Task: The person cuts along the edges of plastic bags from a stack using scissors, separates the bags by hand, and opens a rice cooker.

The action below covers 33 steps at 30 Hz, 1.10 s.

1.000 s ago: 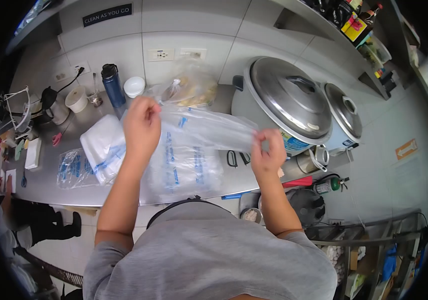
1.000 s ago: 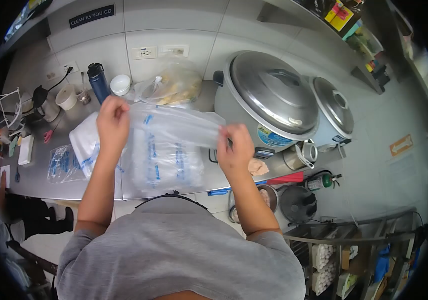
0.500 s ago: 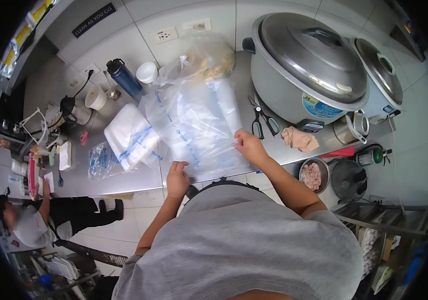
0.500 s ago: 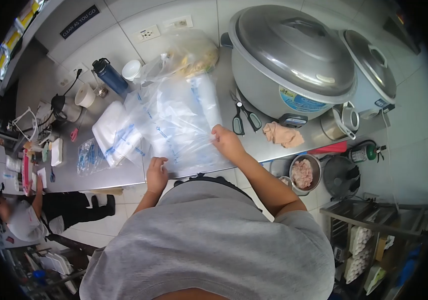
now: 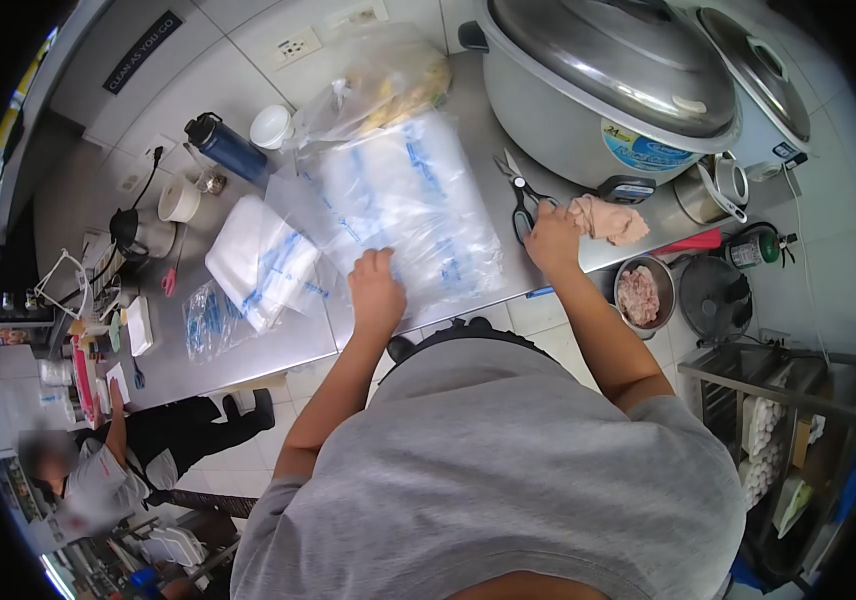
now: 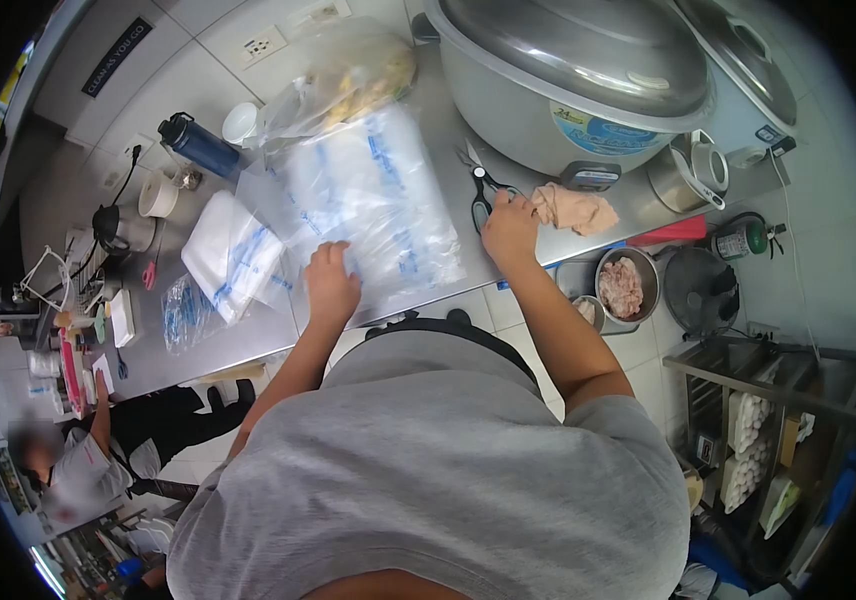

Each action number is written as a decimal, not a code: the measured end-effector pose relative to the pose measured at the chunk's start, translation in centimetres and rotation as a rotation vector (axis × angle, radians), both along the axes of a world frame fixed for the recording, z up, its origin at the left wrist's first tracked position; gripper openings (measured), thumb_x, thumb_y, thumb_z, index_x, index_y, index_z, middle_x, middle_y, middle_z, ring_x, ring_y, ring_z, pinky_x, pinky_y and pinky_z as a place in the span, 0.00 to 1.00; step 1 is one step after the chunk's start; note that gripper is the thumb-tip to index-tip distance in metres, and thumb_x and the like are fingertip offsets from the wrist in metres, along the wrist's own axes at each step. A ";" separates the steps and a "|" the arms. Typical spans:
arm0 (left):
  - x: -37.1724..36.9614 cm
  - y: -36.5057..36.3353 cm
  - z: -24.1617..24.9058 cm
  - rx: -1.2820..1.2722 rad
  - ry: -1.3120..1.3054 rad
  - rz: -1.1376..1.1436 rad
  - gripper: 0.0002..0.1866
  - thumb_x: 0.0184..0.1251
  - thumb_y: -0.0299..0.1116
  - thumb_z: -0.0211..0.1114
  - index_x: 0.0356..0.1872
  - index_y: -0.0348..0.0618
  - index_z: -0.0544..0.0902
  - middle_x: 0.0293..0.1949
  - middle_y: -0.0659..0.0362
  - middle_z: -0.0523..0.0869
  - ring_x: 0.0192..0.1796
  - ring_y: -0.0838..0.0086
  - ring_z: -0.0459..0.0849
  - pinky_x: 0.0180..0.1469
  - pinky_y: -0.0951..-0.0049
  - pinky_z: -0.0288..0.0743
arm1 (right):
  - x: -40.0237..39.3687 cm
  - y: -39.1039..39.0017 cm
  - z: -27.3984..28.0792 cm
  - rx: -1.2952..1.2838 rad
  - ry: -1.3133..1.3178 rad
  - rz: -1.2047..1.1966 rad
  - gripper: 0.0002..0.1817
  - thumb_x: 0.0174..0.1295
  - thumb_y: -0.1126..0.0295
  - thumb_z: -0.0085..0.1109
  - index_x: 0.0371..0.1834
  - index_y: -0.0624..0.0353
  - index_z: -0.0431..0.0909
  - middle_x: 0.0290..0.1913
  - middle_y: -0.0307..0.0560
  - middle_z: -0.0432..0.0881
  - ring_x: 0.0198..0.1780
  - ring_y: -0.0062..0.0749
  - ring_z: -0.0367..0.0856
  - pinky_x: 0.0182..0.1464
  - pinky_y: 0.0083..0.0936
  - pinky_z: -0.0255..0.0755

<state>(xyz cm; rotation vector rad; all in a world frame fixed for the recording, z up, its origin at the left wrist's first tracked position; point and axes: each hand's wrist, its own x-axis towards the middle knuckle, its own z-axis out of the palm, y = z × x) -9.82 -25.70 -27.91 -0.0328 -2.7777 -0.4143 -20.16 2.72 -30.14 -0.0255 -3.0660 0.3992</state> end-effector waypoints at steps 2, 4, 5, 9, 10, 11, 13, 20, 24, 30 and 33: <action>-2.4 1.8 0.1 -0.006 -0.004 -0.111 0.24 0.51 0.26 0.67 0.53 0.45 0.77 0.49 0.54 0.78 0.54 0.57 0.76 0.55 0.57 0.67 | 0.0 0.2 0.2 -0.014 -0.018 -0.014 0.29 0.50 0.67 0.65 0.56 0.65 0.71 0.48 0.61 0.78 0.53 0.56 0.77 0.52 0.48 0.72; -4.7 3.2 0.0 0.003 -0.022 -0.191 0.22 0.53 0.28 0.68 0.53 0.46 0.78 0.50 0.53 0.78 0.54 0.58 0.76 0.56 0.57 0.67 | -0.9 0.3 0.5 -0.032 -0.076 -0.014 0.33 0.48 0.68 0.66 0.59 0.67 0.69 0.45 0.62 0.80 0.49 0.56 0.80 0.48 0.45 0.74; -6.0 3.7 0.0 0.015 -0.032 -0.219 0.21 0.54 0.28 0.68 0.52 0.46 0.79 0.50 0.54 0.79 0.53 0.58 0.76 0.56 0.57 0.67 | -0.7 0.7 0.9 -0.199 -0.128 -0.051 0.34 0.47 0.68 0.66 0.60 0.66 0.69 0.43 0.59 0.80 0.47 0.52 0.81 0.46 0.41 0.75; -8.7 4.6 -0.3 0.043 -0.021 -0.253 0.11 0.57 0.30 0.68 0.42 0.45 0.84 0.41 0.55 0.83 0.46 0.59 0.80 0.51 0.58 0.71 | 1.8 5.2 0.4 -0.993 -0.446 -0.149 0.40 0.46 0.66 0.69 0.67 0.61 0.66 0.41 0.50 0.80 0.42 0.36 0.80 0.41 0.30 0.74; -9.0 4.6 -0.8 0.082 -0.003 -0.260 0.08 0.58 0.31 0.67 0.39 0.45 0.84 0.38 0.55 0.83 0.43 0.59 0.80 0.48 0.59 0.71 | 3.0 5.8 0.4 -1.227 -0.555 -0.162 0.42 0.47 0.65 0.71 0.68 0.60 0.64 0.41 0.47 0.80 0.42 0.31 0.79 0.41 0.28 0.73; -9.3 4.6 -1.2 0.120 0.014 -0.268 0.06 0.58 0.31 0.67 0.36 0.45 0.84 0.35 0.55 0.83 0.40 0.58 0.81 0.46 0.59 0.72 | 4.6 6.0 0.2 -1.294 -0.569 -0.110 0.42 0.48 0.62 0.72 0.68 0.60 0.65 0.42 0.45 0.79 0.42 0.29 0.78 0.42 0.27 0.72; -9.4 4.7 -1.7 0.184 0.027 -0.265 0.04 0.59 0.32 0.66 0.32 0.45 0.84 0.30 0.55 0.83 0.36 0.58 0.81 0.42 0.59 0.73 | 8.4 4.9 2.3 -1.436 -0.592 -0.011 0.42 0.50 0.56 0.75 0.67 0.59 0.66 0.42 0.41 0.78 0.43 0.25 0.76 0.44 0.25 0.71; -9.8 6.9 0.3 0.247 0.010 -0.246 0.03 0.58 0.31 0.68 0.30 0.44 0.83 0.25 0.56 0.82 0.33 0.60 0.82 0.38 0.60 0.75 | 9.7 1.7 3.2 -1.650 -1.083 0.425 0.55 0.51 0.19 0.42 0.66 0.59 0.62 0.38 0.42 0.78 0.41 0.28 0.79 0.46 0.25 0.70; -9.2 7.3 0.5 0.175 0.060 -0.277 0.04 0.58 0.30 0.68 0.29 0.43 0.82 0.25 0.58 0.81 0.32 0.61 0.82 0.37 0.62 0.74 | 8.6 0.7 1.9 -1.708 -1.101 0.319 0.52 0.55 0.21 0.41 0.64 0.60 0.64 0.34 0.45 0.78 0.35 0.31 0.81 0.41 0.26 0.72; -7.8 7.1 0.7 0.121 -0.015 -0.275 0.04 0.58 0.31 0.69 0.29 0.43 0.83 0.26 0.58 0.82 0.33 0.62 0.82 0.40 0.62 0.73 | 8.7 0.4 1.4 -1.654 -1.017 0.153 0.41 0.64 0.32 0.48 0.56 0.64 0.72 0.27 0.41 0.77 0.25 0.27 0.78 0.29 0.21 0.71; -7.3 7.0 1.8 0.241 -0.140 -0.223 0.06 0.61 0.34 0.68 0.32 0.42 0.85 0.30 0.54 0.84 0.35 0.59 0.83 0.43 0.61 0.74 | 9.2 0.6 2.4 -1.629 -1.006 0.030 0.32 0.66 0.41 0.55 0.50 0.65 0.74 0.22 0.39 0.74 0.20 0.25 0.75 0.25 0.22 0.70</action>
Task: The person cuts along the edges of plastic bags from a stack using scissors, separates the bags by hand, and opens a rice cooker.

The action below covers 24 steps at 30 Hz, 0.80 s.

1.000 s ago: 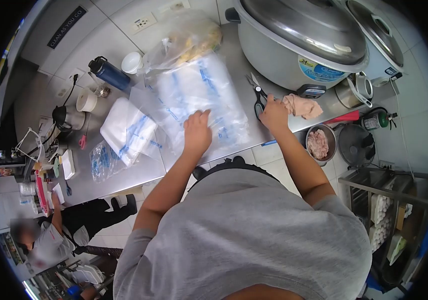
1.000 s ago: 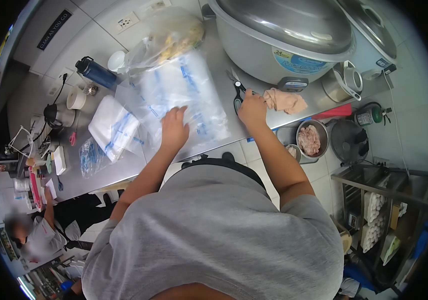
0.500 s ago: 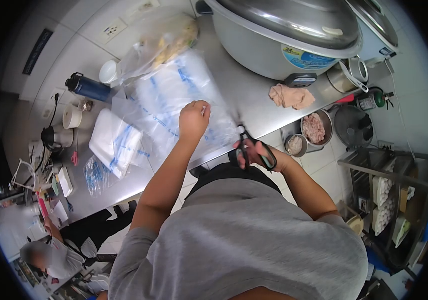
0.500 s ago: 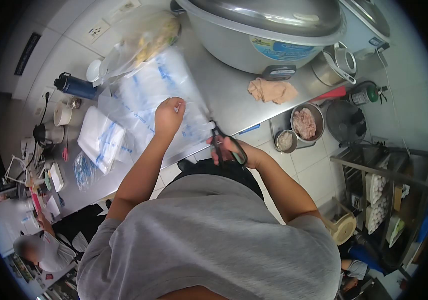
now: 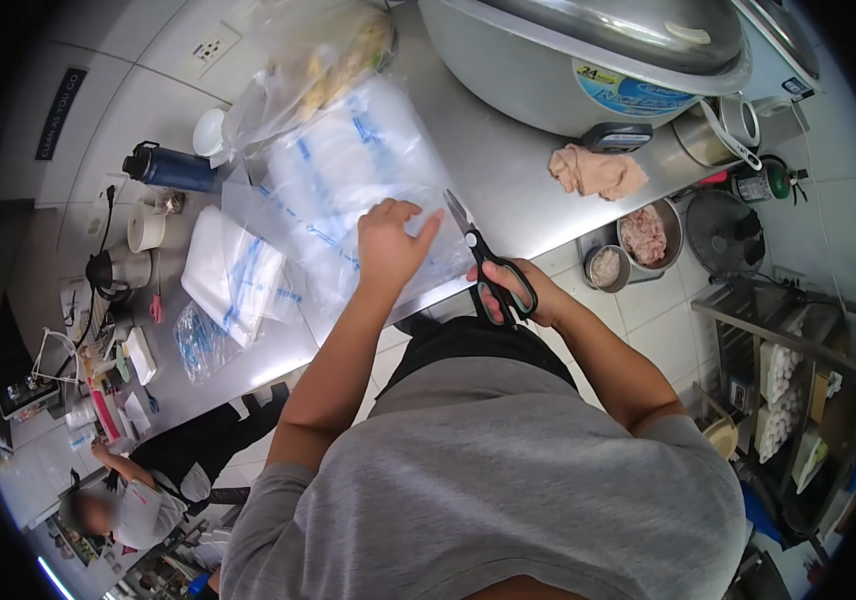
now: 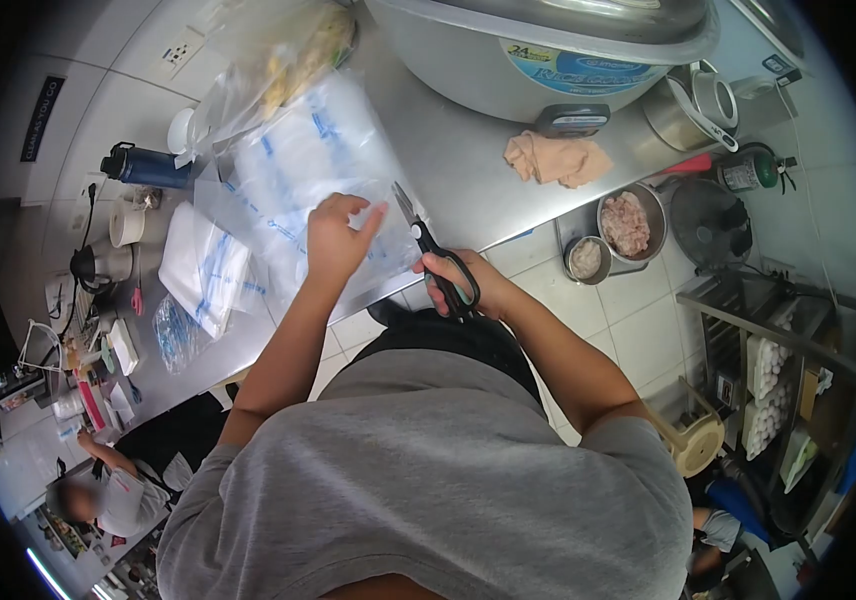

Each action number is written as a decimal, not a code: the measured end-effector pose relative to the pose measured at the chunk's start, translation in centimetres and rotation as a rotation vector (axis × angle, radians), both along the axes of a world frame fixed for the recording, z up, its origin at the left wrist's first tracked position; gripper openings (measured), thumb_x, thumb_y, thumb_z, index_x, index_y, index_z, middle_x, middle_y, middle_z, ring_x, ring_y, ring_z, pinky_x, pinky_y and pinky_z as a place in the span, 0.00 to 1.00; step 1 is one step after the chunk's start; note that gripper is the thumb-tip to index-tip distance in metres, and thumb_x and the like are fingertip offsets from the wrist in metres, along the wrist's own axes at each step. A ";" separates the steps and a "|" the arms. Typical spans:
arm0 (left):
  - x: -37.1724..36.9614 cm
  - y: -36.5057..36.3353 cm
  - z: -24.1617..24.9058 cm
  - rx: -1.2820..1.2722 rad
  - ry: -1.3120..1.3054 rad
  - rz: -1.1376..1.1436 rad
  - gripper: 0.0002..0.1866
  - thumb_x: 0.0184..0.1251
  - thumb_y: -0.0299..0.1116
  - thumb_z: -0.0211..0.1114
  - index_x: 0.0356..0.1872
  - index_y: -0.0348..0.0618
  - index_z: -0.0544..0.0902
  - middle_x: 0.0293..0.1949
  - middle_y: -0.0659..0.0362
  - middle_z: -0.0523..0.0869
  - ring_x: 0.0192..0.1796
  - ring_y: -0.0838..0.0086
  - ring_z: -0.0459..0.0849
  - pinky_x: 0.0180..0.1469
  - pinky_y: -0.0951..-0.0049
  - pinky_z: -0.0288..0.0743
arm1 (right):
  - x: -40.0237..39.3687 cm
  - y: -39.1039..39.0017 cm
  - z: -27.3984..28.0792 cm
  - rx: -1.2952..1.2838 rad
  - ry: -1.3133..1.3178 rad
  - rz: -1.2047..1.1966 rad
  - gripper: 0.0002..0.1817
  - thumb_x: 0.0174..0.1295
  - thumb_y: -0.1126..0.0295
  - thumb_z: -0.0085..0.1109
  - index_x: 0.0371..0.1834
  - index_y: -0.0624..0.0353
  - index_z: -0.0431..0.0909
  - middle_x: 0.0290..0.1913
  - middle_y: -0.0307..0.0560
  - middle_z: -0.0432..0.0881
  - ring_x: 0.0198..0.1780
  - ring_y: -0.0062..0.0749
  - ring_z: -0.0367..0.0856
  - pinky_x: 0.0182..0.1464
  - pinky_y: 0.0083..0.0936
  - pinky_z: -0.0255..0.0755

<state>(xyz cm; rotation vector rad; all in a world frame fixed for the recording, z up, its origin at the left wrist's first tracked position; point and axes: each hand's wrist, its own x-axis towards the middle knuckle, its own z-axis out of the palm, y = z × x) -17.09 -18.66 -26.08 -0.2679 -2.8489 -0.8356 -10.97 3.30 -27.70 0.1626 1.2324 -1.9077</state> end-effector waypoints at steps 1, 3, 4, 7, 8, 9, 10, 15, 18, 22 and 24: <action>-0.7 -0.5 -0.3 0.008 0.035 0.003 0.09 0.62 0.37 0.67 0.35 0.43 0.85 0.35 0.53 0.84 0.40 0.58 0.82 0.45 0.60 0.73 | 0.1 0.2 0.0 0.019 0.004 0.001 0.31 0.66 0.43 0.56 0.49 0.65 0.75 0.22 0.39 0.74 0.20 0.25 0.74 0.24 0.22 0.70; -3.0 -2.3 -1.8 0.025 0.099 0.012 0.14 0.65 0.43 0.64 0.42 0.44 0.86 0.45 0.51 0.84 0.48 0.56 0.81 0.50 0.57 0.72 | 0.4 0.3 -0.2 0.014 -0.017 -0.019 0.26 0.66 0.48 0.58 0.47 0.65 0.75 0.20 0.39 0.73 0.18 0.24 0.72 0.23 0.23 0.69; -3.5 -3.0 -3.2 -0.045 0.046 0.032 0.17 0.66 0.45 0.63 0.47 0.45 0.84 0.50 0.49 0.81 0.54 0.55 0.78 0.54 0.54 0.69 | 0.5 0.3 -0.5 0.014 -0.024 -0.025 0.25 0.66 0.49 0.59 0.47 0.65 0.75 0.20 0.39 0.73 0.18 0.24 0.72 0.22 0.23 0.69; -4.2 -4.7 -6.2 -0.311 -0.225 0.036 0.32 0.69 0.56 0.57 0.69 0.51 0.70 0.74 0.47 0.61 0.76 0.53 0.56 0.71 0.38 0.49 | 0.5 0.3 -0.7 0.025 -0.031 -0.039 0.23 0.66 0.51 0.60 0.46 0.64 0.76 0.20 0.38 0.73 0.18 0.24 0.72 0.22 0.22 0.68; -4.0 -5.1 -6.7 -0.316 -0.189 0.016 0.34 0.68 0.57 0.58 0.71 0.52 0.68 0.75 0.47 0.58 0.77 0.53 0.53 0.72 0.37 0.45 | 0.6 0.3 -0.7 0.035 -0.028 -0.044 0.23 0.66 0.51 0.61 0.46 0.63 0.76 0.20 0.38 0.73 0.18 0.24 0.72 0.21 0.22 0.68; -3.6 -5.4 -7.2 -0.320 -0.156 -0.005 0.36 0.68 0.58 0.58 0.72 0.52 0.66 0.76 0.47 0.56 0.78 0.54 0.51 0.72 0.36 0.42 | 0.8 0.3 -0.8 0.044 -0.029 -0.050 0.22 0.66 0.52 0.61 0.46 0.62 0.76 0.20 0.38 0.73 0.17 0.23 0.72 0.21 0.22 0.68; -3.3 -5.7 -7.7 -0.324 -0.127 -0.025 0.38 0.67 0.59 0.58 0.73 0.53 0.64 0.77 0.47 0.53 0.79 0.54 0.48 0.73 0.34 0.38 | 1.0 0.3 -0.8 0.034 -0.029 -0.048 0.22 0.66 0.52 0.61 0.46 0.62 0.76 0.20 0.38 0.73 0.18 0.23 0.72 0.21 0.22 0.68; -2.4 -6.0 -7.5 -0.301 -0.096 -0.027 0.42 0.63 0.59 0.63 0.74 0.51 0.61 0.77 0.49 0.53 0.79 0.55 0.48 0.74 0.36 0.35 | 1.7 0.6 -1.4 -0.011 -0.026 -0.036 0.21 0.66 0.53 0.62 0.47 0.61 0.75 0.20 0.38 0.74 0.18 0.24 0.73 0.21 0.21 0.68; -1.2 -3.6 -4.4 -0.168 -0.018 -0.147 0.37 0.60 0.52 0.68 0.68 0.48 0.69 0.72 0.49 0.64 0.74 0.54 0.59 0.72 0.39 0.45 | 1.0 1.1 -2.0 0.121 0.119 -0.051 0.22 0.66 0.52 0.62 0.48 0.62 0.74 0.21 0.37 0.74 0.19 0.23 0.73 0.22 0.21 0.68; 0.1 -1.5 -4.6 0.036 -0.094 -0.206 0.24 0.57 0.42 0.72 0.54 0.44 0.80 0.57 0.52 0.78 0.62 0.55 0.73 0.66 0.51 0.61 | -1.7 2.1 -1.4 0.329 0.425 -0.003 0.31 0.68 0.43 0.55 0.58 0.59 0.67 0.29 0.38 0.76 0.28 0.22 0.76 0.32 0.19 0.71; 0.2 -0.8 -4.6 0.122 -0.059 -0.087 0.13 0.63 0.38 0.68 0.44 0.42 0.86 0.46 0.51 0.86 0.53 0.57 0.81 0.56 0.62 0.72 | -2.1 2.8 0.7 0.198 0.329 0.137 0.36 0.66 0.36 0.48 0.60 0.59 0.66 0.30 0.38 0.76 0.30 0.22 0.77 0.33 0.19 0.70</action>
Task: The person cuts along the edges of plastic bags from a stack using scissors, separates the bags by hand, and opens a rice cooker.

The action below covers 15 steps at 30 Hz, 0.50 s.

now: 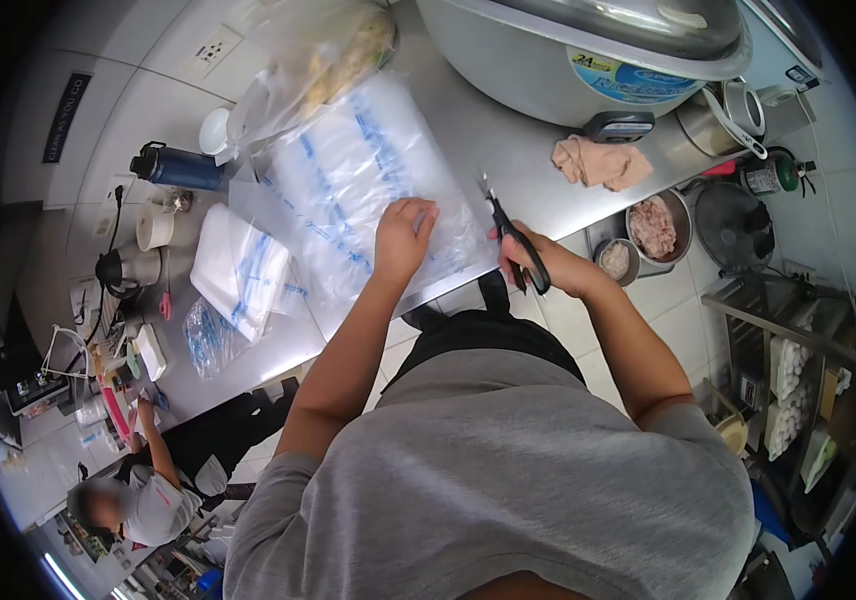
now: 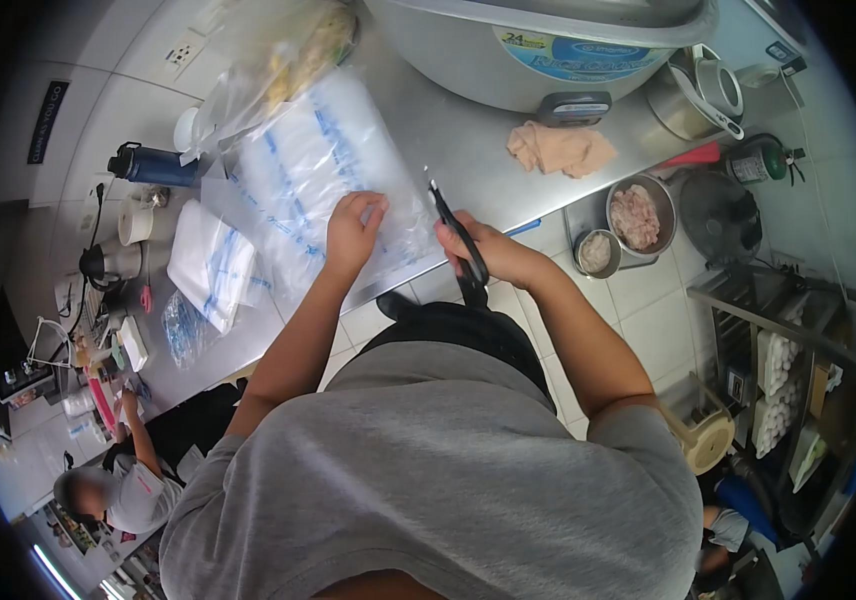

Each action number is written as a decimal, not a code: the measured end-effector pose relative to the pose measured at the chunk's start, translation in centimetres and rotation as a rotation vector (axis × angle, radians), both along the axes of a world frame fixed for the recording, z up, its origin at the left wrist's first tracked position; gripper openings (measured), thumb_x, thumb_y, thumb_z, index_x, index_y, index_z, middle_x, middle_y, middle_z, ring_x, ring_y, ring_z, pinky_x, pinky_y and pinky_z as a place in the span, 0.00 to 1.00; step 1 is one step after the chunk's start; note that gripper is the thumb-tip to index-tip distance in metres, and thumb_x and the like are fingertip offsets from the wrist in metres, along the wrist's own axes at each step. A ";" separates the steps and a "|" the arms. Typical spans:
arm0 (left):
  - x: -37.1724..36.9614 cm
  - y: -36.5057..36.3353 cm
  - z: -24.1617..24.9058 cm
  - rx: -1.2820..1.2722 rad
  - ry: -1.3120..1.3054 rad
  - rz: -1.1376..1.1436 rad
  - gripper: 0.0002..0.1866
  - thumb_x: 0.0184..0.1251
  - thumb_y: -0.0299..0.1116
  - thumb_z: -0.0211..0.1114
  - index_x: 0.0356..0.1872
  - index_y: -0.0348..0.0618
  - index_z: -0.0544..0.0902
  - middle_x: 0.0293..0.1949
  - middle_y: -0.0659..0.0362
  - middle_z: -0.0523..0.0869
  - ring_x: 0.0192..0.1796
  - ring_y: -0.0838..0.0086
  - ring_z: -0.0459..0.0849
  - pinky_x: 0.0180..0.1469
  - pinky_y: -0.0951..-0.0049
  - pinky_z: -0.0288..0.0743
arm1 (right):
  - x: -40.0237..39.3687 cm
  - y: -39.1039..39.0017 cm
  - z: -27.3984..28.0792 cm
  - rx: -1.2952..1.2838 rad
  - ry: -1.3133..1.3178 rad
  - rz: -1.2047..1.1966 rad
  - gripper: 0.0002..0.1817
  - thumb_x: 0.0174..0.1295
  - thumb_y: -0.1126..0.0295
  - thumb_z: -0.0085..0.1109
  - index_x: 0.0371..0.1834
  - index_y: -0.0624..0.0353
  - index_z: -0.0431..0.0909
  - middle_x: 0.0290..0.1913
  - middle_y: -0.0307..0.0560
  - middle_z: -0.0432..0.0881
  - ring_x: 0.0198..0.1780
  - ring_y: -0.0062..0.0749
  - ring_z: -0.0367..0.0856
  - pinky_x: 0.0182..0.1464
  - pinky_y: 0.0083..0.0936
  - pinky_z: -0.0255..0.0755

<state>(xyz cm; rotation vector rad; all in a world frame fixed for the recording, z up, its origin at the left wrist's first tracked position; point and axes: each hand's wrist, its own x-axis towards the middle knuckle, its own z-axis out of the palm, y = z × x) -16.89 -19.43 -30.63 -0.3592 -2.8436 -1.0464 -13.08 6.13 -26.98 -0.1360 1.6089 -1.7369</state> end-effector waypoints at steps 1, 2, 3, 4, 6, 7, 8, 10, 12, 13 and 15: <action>0.0 0.1 0.2 0.057 -0.058 0.050 0.12 0.64 0.38 0.67 0.43 0.41 0.86 0.44 0.50 0.86 0.50 0.57 0.82 0.53 0.63 0.74 | -0.2 0.2 0.7 -0.049 -0.058 0.075 0.39 0.65 0.32 0.45 0.60 0.59 0.65 0.31 0.38 0.76 0.31 0.23 0.77 0.33 0.18 0.70; 0.0 0.1 0.3 0.116 -0.116 0.104 0.12 0.66 0.38 0.66 0.41 0.41 0.87 0.42 0.50 0.87 0.47 0.57 0.84 0.51 0.64 0.76 | -0.1 0.3 0.5 -0.115 -0.097 0.178 0.46 0.60 0.24 0.39 0.60 0.59 0.65 0.31 0.38 0.76 0.31 0.23 0.78 0.32 0.18 0.69; 0.1 -0.1 0.2 0.138 -0.113 0.111 0.12 0.67 0.38 0.65 0.41 0.40 0.87 0.41 0.49 0.87 0.45 0.57 0.85 0.49 0.65 0.76 | 0.2 0.2 0.5 -0.143 -0.123 0.216 0.48 0.58 0.22 0.38 0.60 0.59 0.65 0.31 0.38 0.75 0.31 0.23 0.78 0.33 0.18 0.69; 0.1 -0.3 0.1 0.160 -0.110 0.120 0.12 0.67 0.38 0.64 0.41 0.40 0.87 0.40 0.48 0.87 0.43 0.56 0.85 0.47 0.65 0.77 | 0.5 0.2 0.4 -0.172 -0.150 0.256 0.49 0.57 0.21 0.37 0.60 0.59 0.66 0.30 0.39 0.75 0.31 0.24 0.79 0.33 0.19 0.69; 0.2 -0.6 0.0 0.197 -0.128 0.161 0.12 0.68 0.38 0.64 0.40 0.39 0.87 0.39 0.48 0.88 0.41 0.56 0.86 0.45 0.66 0.78 | 0.9 0.2 0.0 -0.189 -0.230 0.260 0.51 0.55 0.20 0.37 0.60 0.59 0.66 0.30 0.39 0.75 0.32 0.25 0.79 0.33 0.19 0.68; 0.2 -0.5 0.1 0.213 -0.147 0.191 0.12 0.68 0.37 0.64 0.40 0.38 0.86 0.38 0.48 0.88 0.40 0.57 0.86 0.45 0.66 0.78 | 1.0 0.1 -0.2 -0.197 -0.271 0.257 0.51 0.54 0.19 0.37 0.59 0.59 0.66 0.30 0.40 0.75 0.32 0.26 0.79 0.33 0.19 0.68; 0.2 -0.4 0.1 0.229 -0.167 0.217 0.12 0.68 0.37 0.64 0.40 0.38 0.86 0.38 0.49 0.88 0.39 0.57 0.86 0.45 0.66 0.78 | 1.1 -0.1 -0.6 -0.224 -0.306 0.256 0.51 0.55 0.20 0.37 0.60 0.59 0.66 0.30 0.39 0.76 0.32 0.26 0.79 0.32 0.19 0.68; 0.0 0.0 0.0 0.263 -0.162 0.253 0.12 0.67 0.37 0.65 0.40 0.38 0.85 0.38 0.49 0.87 0.40 0.58 0.86 0.45 0.66 0.78 | 1.1 -0.4 -1.3 -0.274 -0.374 0.246 0.50 0.56 0.21 0.37 0.60 0.59 0.66 0.30 0.39 0.78 0.31 0.26 0.80 0.30 0.18 0.67; 0.2 0.2 0.1 0.267 -0.137 0.247 0.11 0.66 0.36 0.66 0.40 0.38 0.85 0.39 0.50 0.86 0.43 0.58 0.85 0.45 0.65 0.77 | 0.9 -0.9 -1.7 -0.271 -0.394 0.236 0.50 0.56 0.20 0.37 0.59 0.58 0.66 0.29 0.40 0.78 0.31 0.27 0.80 0.30 0.18 0.66; 0.3 0.3 0.5 0.254 -0.113 0.224 0.11 0.65 0.36 0.66 0.40 0.39 0.84 0.40 0.51 0.86 0.44 0.58 0.84 0.46 0.64 0.77 | 0.8 -1.1 -1.8 -0.270 -0.392 0.228 0.50 0.56 0.20 0.37 0.59 0.58 0.66 0.29 0.40 0.78 0.31 0.28 0.80 0.30 0.18 0.66; 0.6 0.3 0.6 0.162 -0.029 0.162 0.11 0.63 0.36 0.68 0.40 0.40 0.83 0.41 0.53 0.85 0.46 0.59 0.83 0.48 0.63 0.76 | 0.9 -1.1 -2.2 -0.279 -0.397 0.212 0.50 0.56 0.20 0.37 0.59 0.58 0.67 0.29 0.41 0.78 0.31 0.28 0.80 0.30 0.19 0.66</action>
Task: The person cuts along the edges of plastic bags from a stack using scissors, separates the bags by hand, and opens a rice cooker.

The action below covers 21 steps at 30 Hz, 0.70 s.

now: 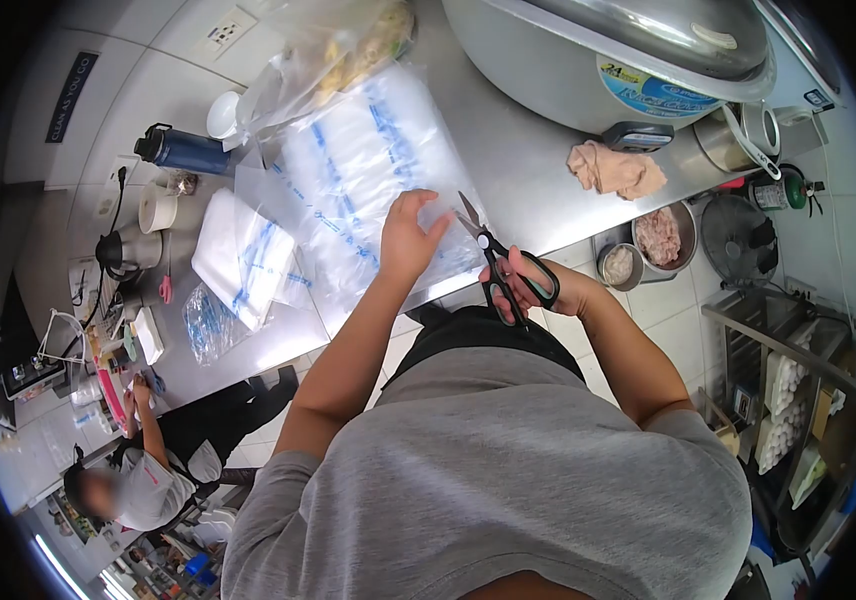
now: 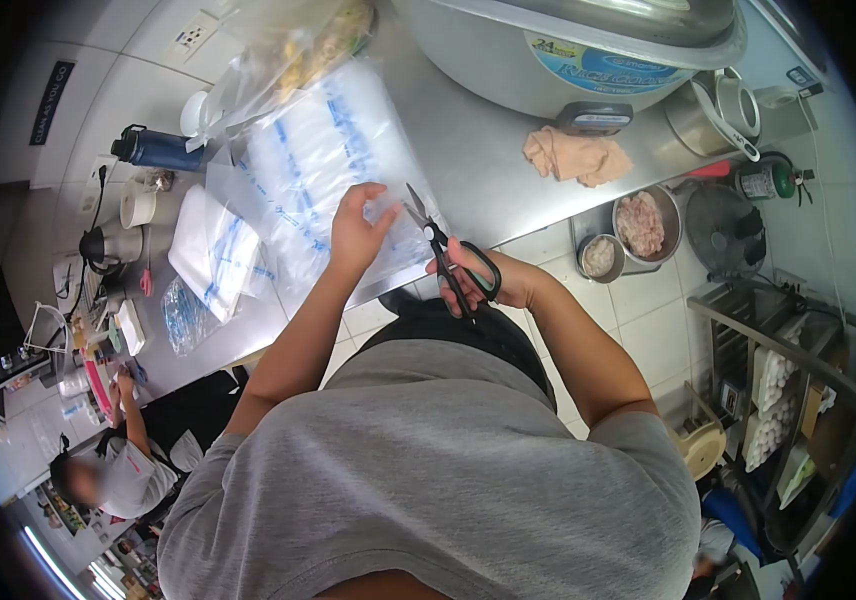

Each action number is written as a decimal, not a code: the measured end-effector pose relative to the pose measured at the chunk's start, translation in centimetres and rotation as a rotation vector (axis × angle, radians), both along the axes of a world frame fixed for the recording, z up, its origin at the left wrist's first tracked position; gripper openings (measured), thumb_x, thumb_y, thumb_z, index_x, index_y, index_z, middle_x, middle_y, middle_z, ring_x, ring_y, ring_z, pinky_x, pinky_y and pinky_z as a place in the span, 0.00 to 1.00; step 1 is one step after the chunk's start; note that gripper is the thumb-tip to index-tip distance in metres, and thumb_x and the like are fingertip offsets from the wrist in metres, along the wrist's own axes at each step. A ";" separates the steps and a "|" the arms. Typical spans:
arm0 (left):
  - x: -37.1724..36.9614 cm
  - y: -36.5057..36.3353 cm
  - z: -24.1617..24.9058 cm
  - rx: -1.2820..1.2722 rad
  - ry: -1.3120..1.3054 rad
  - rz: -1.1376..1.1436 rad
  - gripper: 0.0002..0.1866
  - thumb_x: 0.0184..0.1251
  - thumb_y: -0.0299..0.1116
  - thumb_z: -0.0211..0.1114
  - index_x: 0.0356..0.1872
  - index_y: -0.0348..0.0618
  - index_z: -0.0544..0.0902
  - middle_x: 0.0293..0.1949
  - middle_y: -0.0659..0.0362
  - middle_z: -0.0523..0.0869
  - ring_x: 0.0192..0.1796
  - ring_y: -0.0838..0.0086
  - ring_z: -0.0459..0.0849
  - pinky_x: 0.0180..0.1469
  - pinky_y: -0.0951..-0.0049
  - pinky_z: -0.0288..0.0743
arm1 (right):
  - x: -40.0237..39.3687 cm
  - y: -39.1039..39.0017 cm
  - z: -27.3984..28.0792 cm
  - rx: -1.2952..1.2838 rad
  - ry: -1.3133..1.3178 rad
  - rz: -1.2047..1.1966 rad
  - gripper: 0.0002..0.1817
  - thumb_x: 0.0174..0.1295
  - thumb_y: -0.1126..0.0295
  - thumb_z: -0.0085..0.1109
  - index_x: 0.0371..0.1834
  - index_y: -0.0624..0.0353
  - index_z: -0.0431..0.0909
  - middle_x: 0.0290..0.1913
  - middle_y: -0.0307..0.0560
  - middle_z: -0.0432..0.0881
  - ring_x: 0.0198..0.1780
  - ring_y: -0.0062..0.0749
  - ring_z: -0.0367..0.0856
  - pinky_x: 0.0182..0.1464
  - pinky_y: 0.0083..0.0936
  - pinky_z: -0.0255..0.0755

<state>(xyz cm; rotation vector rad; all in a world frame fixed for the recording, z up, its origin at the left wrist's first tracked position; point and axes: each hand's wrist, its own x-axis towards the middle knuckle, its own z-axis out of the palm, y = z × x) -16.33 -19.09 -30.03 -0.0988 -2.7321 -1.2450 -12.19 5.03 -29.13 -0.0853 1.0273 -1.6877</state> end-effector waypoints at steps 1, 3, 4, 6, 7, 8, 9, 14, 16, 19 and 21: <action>0.1 -0.1 -0.1 -0.083 0.056 -0.035 0.11 0.62 0.36 0.69 0.41 0.41 0.83 0.41 0.55 0.85 0.46 0.60 0.83 0.48 0.64 0.75 | 0.0 0.2 -0.2 -0.007 -0.008 -0.008 0.49 0.56 0.20 0.37 0.58 0.58 0.67 0.29 0.41 0.78 0.31 0.29 0.80 0.30 0.19 0.66; 0.2 -0.3 -0.3 -0.183 0.104 -0.088 0.11 0.61 0.35 0.69 0.41 0.42 0.83 0.41 0.56 0.84 0.47 0.59 0.81 0.49 0.63 0.74 | 0.1 0.2 -0.7 -0.018 -0.029 -0.018 0.49 0.56 0.20 0.37 0.58 0.59 0.67 0.29 0.41 0.77 0.31 0.29 0.80 0.30 0.20 0.66; 0.2 -0.4 -0.4 -0.199 0.096 -0.104 0.11 0.60 0.35 0.69 0.41 0.42 0.83 0.41 0.55 0.84 0.47 0.57 0.81 0.50 0.61 0.74 | 0.1 0.1 -1.0 -0.020 -0.043 -0.021 0.49 0.56 0.20 0.37 0.58 0.59 0.67 0.29 0.41 0.77 0.30 0.29 0.80 0.30 0.20 0.66; 0.1 -0.4 -0.7 -0.221 0.083 -0.137 0.11 0.59 0.34 0.69 0.40 0.41 0.82 0.40 0.54 0.83 0.48 0.55 0.80 0.51 0.60 0.73 | -0.2 0.0 -1.3 -0.023 -0.050 -0.034 0.50 0.55 0.20 0.36 0.57 0.58 0.67 0.28 0.40 0.75 0.31 0.30 0.78 0.32 0.22 0.67; 0.1 -0.3 -0.9 -0.228 0.076 -0.151 0.10 0.59 0.33 0.68 0.39 0.41 0.82 0.40 0.54 0.83 0.47 0.55 0.80 0.51 0.59 0.72 | -0.4 -0.2 -1.3 -0.023 -0.044 -0.044 0.50 0.54 0.19 0.36 0.57 0.57 0.67 0.28 0.40 0.74 0.31 0.30 0.78 0.34 0.24 0.67; 0.1 -0.2 -1.0 -0.235 0.069 -0.164 0.09 0.59 0.33 0.68 0.38 0.41 0.82 0.39 0.53 0.83 0.47 0.55 0.79 0.51 0.59 0.72 | -0.6 -0.5 -1.4 -0.024 -0.038 -0.052 0.50 0.53 0.18 0.35 0.56 0.57 0.67 0.29 0.40 0.73 0.32 0.31 0.77 0.36 0.25 0.68; 0.1 -0.2 -1.1 -0.253 0.074 -0.179 0.10 0.58 0.33 0.68 0.39 0.42 0.81 0.40 0.53 0.82 0.47 0.55 0.79 0.52 0.59 0.70 | -0.8 -0.8 -1.6 -0.031 -0.024 -0.071 0.50 0.53 0.18 0.35 0.56 0.57 0.67 0.28 0.40 0.73 0.32 0.31 0.76 0.36 0.25 0.68; 0.4 1.7 0.7 -0.365 0.216 -0.111 0.17 0.54 0.35 0.69 0.45 0.44 0.78 0.44 0.55 0.80 0.49 0.58 0.77 0.57 0.55 0.62 | -0.9 -1.5 -1.9 -0.073 0.020 -0.160 0.49 0.56 0.20 0.38 0.57 0.58 0.69 0.27 0.38 0.75 0.28 0.28 0.77 0.29 0.20 0.65; 0.1 1.7 0.1 -0.409 0.189 -0.096 0.20 0.53 0.36 0.70 0.47 0.44 0.77 0.44 0.55 0.79 0.50 0.59 0.76 0.58 0.54 0.60 | -0.9 -1.8 -1.7 -0.074 0.041 -0.174 0.48 0.56 0.20 0.39 0.57 0.58 0.69 0.27 0.37 0.75 0.28 0.27 0.77 0.29 0.20 0.65; -0.5 1.8 0.0 -0.438 0.206 -0.081 0.21 0.52 0.35 0.70 0.48 0.45 0.76 0.44 0.56 0.78 0.49 0.60 0.76 0.58 0.54 0.58 | -1.0 -2.0 -1.2 -0.069 0.055 -0.191 0.48 0.56 0.21 0.39 0.56 0.58 0.70 0.27 0.37 0.75 0.27 0.27 0.77 0.28 0.20 0.64; -0.8 1.6 0.0 -0.459 0.204 -0.082 0.21 0.52 0.34 0.69 0.49 0.45 0.77 0.43 0.56 0.79 0.49 0.60 0.76 0.57 0.55 0.59 | -1.2 -2.1 -0.9 -0.066 0.059 -0.188 0.48 0.56 0.20 0.38 0.56 0.58 0.69 0.27 0.38 0.74 0.28 0.27 0.76 0.30 0.22 0.65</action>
